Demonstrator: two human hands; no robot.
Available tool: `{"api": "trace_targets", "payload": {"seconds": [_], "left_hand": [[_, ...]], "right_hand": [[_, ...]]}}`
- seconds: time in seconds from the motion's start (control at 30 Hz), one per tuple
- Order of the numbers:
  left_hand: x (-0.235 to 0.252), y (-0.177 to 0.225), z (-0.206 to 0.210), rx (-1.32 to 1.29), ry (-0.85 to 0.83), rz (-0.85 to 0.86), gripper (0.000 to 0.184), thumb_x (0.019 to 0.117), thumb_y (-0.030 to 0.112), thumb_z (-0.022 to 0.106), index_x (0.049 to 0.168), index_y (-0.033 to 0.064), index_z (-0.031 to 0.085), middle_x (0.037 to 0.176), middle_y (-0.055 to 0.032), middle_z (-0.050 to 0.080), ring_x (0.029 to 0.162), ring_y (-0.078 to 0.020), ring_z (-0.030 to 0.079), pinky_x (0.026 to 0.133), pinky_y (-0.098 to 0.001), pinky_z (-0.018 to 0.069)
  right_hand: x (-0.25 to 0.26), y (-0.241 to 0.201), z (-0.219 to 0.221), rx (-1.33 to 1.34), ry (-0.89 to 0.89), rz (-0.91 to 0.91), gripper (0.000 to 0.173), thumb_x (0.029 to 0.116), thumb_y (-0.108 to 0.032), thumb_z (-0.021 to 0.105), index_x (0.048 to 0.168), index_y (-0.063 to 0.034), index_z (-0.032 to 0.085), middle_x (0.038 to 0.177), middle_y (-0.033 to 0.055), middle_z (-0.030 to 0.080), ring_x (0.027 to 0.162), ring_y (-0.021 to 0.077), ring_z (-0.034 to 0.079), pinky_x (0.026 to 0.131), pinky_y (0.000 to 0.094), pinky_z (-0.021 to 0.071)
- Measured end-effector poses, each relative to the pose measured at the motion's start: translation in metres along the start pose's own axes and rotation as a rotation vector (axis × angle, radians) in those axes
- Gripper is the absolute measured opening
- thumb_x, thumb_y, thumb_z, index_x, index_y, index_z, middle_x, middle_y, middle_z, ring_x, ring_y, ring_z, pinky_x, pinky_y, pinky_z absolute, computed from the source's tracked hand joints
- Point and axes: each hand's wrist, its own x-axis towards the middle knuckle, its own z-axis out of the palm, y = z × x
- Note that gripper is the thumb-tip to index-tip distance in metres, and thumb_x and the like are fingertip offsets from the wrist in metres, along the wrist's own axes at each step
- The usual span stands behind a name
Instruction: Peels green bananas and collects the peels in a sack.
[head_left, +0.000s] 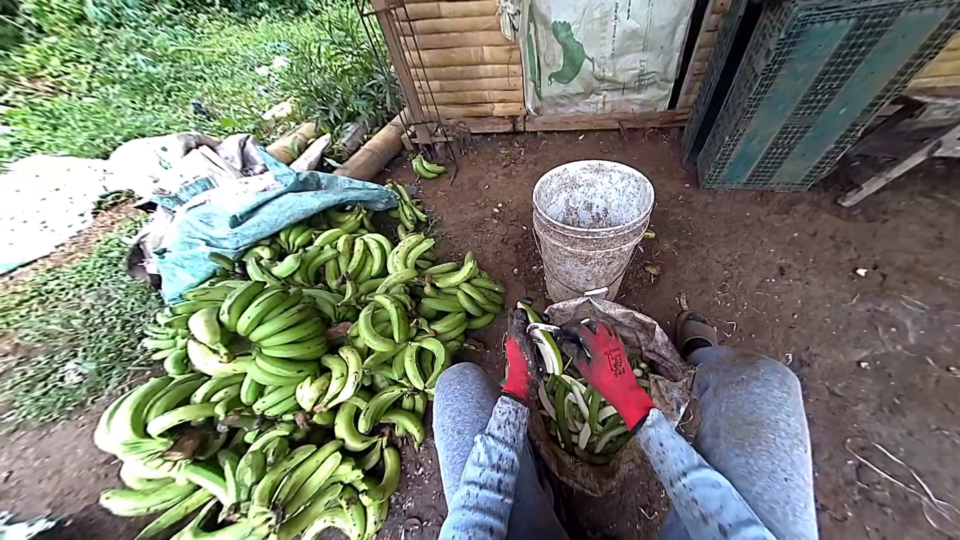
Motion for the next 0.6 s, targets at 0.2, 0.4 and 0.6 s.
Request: {"api": "trace_targets", "payload": {"seconds": [0.2, 0.4, 0.6], "left_hand": [[-0.007, 0.000, 0.009, 0.231, 0.069, 0.123, 0.038, 0.1125, 0.018, 0.028, 0.131, -0.0028, 0.054, 0.105, -0.0117, 0.062, 0.087, -0.0118, 0.060, 0.081, -0.0278, 0.0523], [-0.030, 0.000, 0.016, 0.511, -0.045, 0.008, 0.037, 0.1107, 0.013, 0.037, 0.134, -0.0097, 0.055, 0.121, -0.0218, 0.065, 0.110, -0.0193, 0.062, 0.100, -0.0324, 0.0492], [0.015, 0.013, -0.007, -0.404, -0.194, -0.320, 0.051, 0.1117, 0.036, 0.019, 0.097, 0.0080, 0.058, 0.061, -0.0021, 0.057, 0.049, -0.0107, 0.058, 0.048, -0.0246, 0.0524]], "right_hand": [[0.005, -0.001, 0.010, -0.058, 0.034, 0.054, 0.040, 0.1016, -0.023, 0.056, 0.138, -0.0112, 0.065, 0.136, 0.0287, 0.059, 0.130, 0.0481, 0.054, 0.110, 0.0610, 0.0393], [0.032, 0.023, -0.012, 0.070, 0.094, 0.240, 0.037, 0.1043, -0.020, 0.053, 0.137, -0.0086, 0.064, 0.128, 0.0259, 0.065, 0.121, 0.0416, 0.062, 0.107, 0.0553, 0.0461], [0.000, 0.028, -0.026, 0.316, -0.132, -0.186, 0.033, 0.0944, -0.032, 0.071, 0.124, -0.0177, 0.075, 0.123, 0.0111, 0.069, 0.115, 0.0199, 0.065, 0.105, 0.0372, 0.0512]]}}
